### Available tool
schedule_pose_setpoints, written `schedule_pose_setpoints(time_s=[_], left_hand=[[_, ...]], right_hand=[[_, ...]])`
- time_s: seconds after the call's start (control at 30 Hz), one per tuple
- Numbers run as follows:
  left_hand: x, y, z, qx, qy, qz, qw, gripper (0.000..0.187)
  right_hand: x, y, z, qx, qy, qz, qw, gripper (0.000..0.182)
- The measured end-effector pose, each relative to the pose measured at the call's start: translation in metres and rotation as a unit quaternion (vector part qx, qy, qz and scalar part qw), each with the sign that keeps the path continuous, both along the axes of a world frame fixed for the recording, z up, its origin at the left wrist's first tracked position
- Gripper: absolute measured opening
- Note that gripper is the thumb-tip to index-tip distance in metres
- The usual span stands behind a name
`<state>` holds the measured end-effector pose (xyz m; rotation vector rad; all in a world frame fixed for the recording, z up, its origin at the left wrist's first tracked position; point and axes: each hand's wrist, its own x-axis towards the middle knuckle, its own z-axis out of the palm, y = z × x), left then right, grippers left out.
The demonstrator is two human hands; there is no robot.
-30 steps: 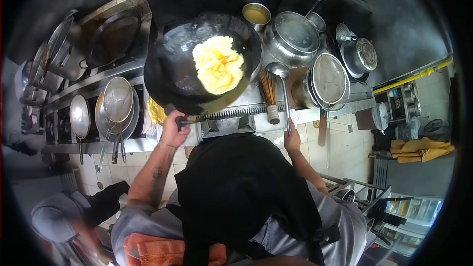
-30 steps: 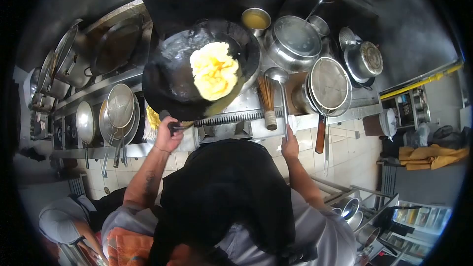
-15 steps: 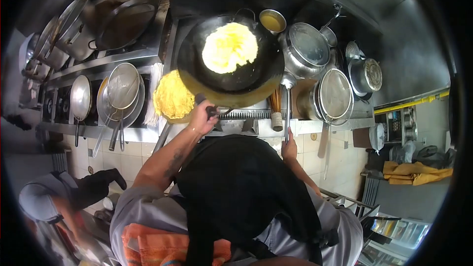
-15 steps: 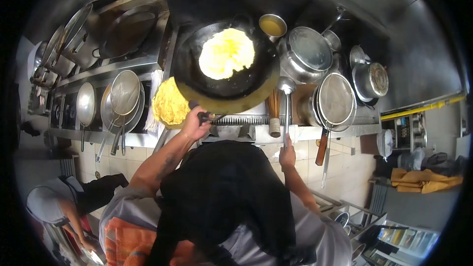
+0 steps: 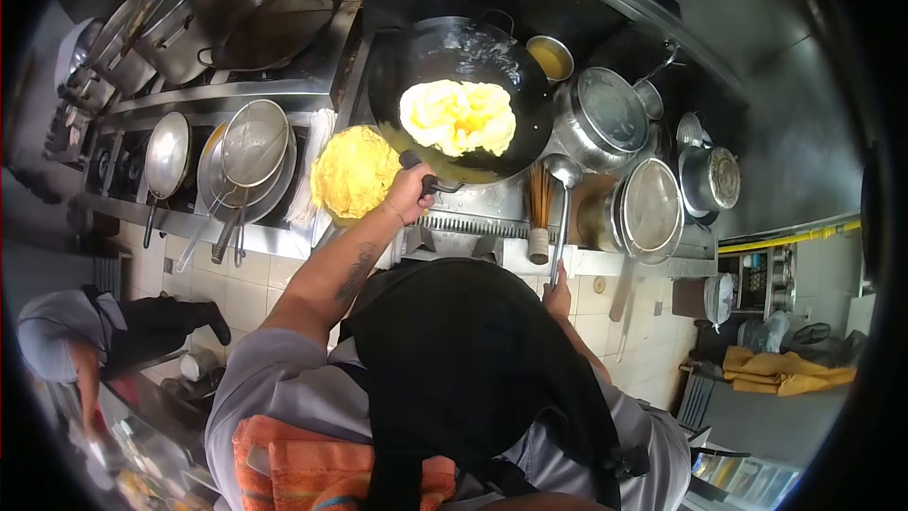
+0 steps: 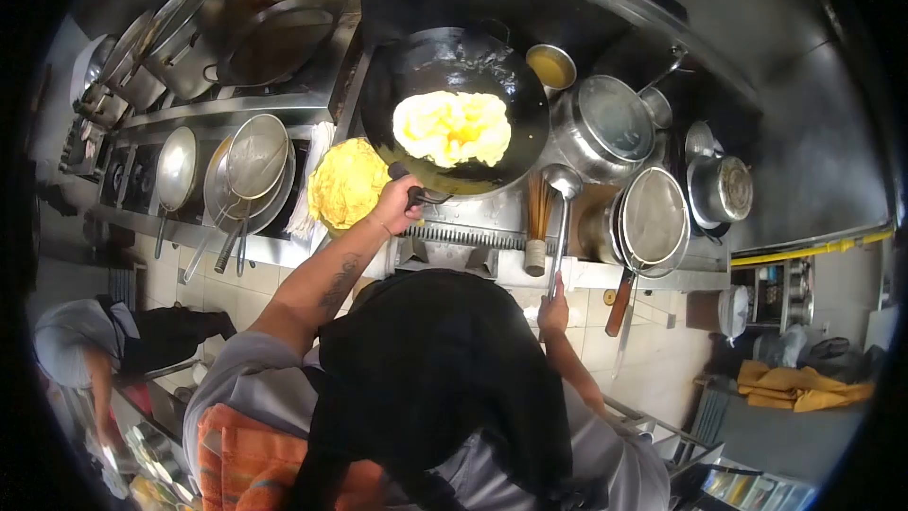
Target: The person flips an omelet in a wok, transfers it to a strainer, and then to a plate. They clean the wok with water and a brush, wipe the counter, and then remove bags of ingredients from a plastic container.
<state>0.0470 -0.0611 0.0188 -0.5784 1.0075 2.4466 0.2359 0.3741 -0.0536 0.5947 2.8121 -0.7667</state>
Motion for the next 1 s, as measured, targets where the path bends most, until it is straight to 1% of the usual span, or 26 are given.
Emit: schedule_pose_setpoints(time_s=[0.1,0.17,0.2,0.23,0.3,0.33,0.37,0.43,0.47,0.53,0.57,0.6,0.63,0.67,0.7,0.73,0.8,0.83,0.87,0.9,0.93,0.97,1.0], left_hand=[[-0.008,0.013,-0.002,-0.011,0.015,0.017,1.0,0.012],[-0.013,0.02,-0.001,0.008,-0.012,0.029,0.999,0.013],[-0.015,0.023,-0.002,0.009,-0.01,0.031,0.999,0.014],[-0.017,0.026,-0.003,0.011,-0.01,0.025,1.0,0.014],[-0.022,0.034,-0.004,0.006,-0.02,0.049,0.999,0.015],[-0.025,0.037,-0.005,0.012,-0.03,0.051,0.998,0.017],[-0.029,0.042,-0.004,0.015,-0.027,0.045,0.999,0.017],[-0.035,0.05,-0.003,-0.019,-0.028,0.055,0.998,0.018],[-0.037,0.053,0.0,-0.021,-0.035,0.062,0.997,0.018],[-0.045,0.057,-0.003,-0.022,-0.048,0.067,0.996,0.018],[-0.048,0.059,-0.005,-0.023,-0.063,0.073,0.995,0.018],[-0.048,0.06,-0.007,-0.023,-0.065,0.068,0.995,0.018],[-0.049,0.058,-0.007,-0.026,-0.065,0.067,0.995,0.018],[-0.051,0.057,-0.007,-0.029,-0.062,0.067,0.995,0.018],[-0.053,0.058,-0.006,-0.028,-0.06,0.064,0.996,0.018],[-0.053,0.058,-0.005,-0.026,-0.057,0.062,0.996,0.017],[-0.054,0.056,-0.008,-0.024,-0.054,0.063,0.996,0.016],[-0.056,0.057,-0.013,-0.035,-0.053,0.056,0.996,0.019],[-0.058,0.057,-0.017,-0.046,-0.052,0.049,0.996,0.023],[-0.056,0.054,-0.008,-0.042,-0.049,0.053,0.997,0.023],[-0.052,0.049,0.006,-0.033,-0.056,0.028,0.998,0.031],[-0.048,0.044,0.018,-0.025,-0.065,0.001,0.998,0.04],[-0.046,0.038,0.017,-0.03,-0.049,-0.023,0.998,0.055]], right_hand=[[-0.003,-0.001,0.001,-0.001,-0.015,-0.014,1.0,0.087],[-0.001,0.0,0.002,-0.004,-0.013,-0.008,1.0,0.086],[-0.001,0.0,0.003,-0.003,-0.039,-0.012,0.999,0.083],[0.0,-0.002,0.003,-0.002,-0.039,-0.018,0.999,0.083],[0.004,-0.004,-0.001,-0.038,0.091,-0.01,0.995,0.08],[0.002,-0.01,0.007,-0.064,0.124,-0.019,0.99,0.077],[0.002,-0.019,0.014,-0.051,0.142,-0.024,0.988,0.075],[-0.001,-0.034,0.032,-0.062,0.241,-0.018,0.968,0.073],[-0.008,-0.032,0.045,-0.06,0.243,-0.02,0.968,0.073],[-0.032,-0.033,0.08,-0.057,0.308,0.066,0.947,0.072],[-0.042,-0.043,0.122,-0.146,0.165,-0.009,0.975,0.072],[-0.054,-0.053,0.163,-0.117,0.138,0.009,0.983,0.071],[-0.077,-0.036,0.137,0.023,0.364,0.152,0.919,0.07],[-0.087,-0.045,0.166,-0.018,0.243,0.11,0.964,0.07],[-0.093,-0.059,0.199,-0.06,0.119,0.067,0.989,0.07],[-0.101,-0.065,0.204,-0.059,0.121,0.066,0.989,0.07],[-0.11,-0.077,0.209,-0.027,0.04,0.061,0.997,0.072],[-0.11,-0.076,0.202,-0.026,0.042,0.063,0.997,0.072],[-0.107,-0.074,0.186,-0.022,0.07,0.11,0.991,0.071],[-0.107,-0.069,0.166,-0.017,0.099,0.158,0.982,0.071],[-0.11,-0.067,0.158,0.011,0.259,0.247,0.934,0.072],[-0.118,-0.059,0.152,0.012,0.261,0.252,0.932,0.072],[-0.121,-0.063,0.165,0.03,0.219,0.22,0.95,0.073]])
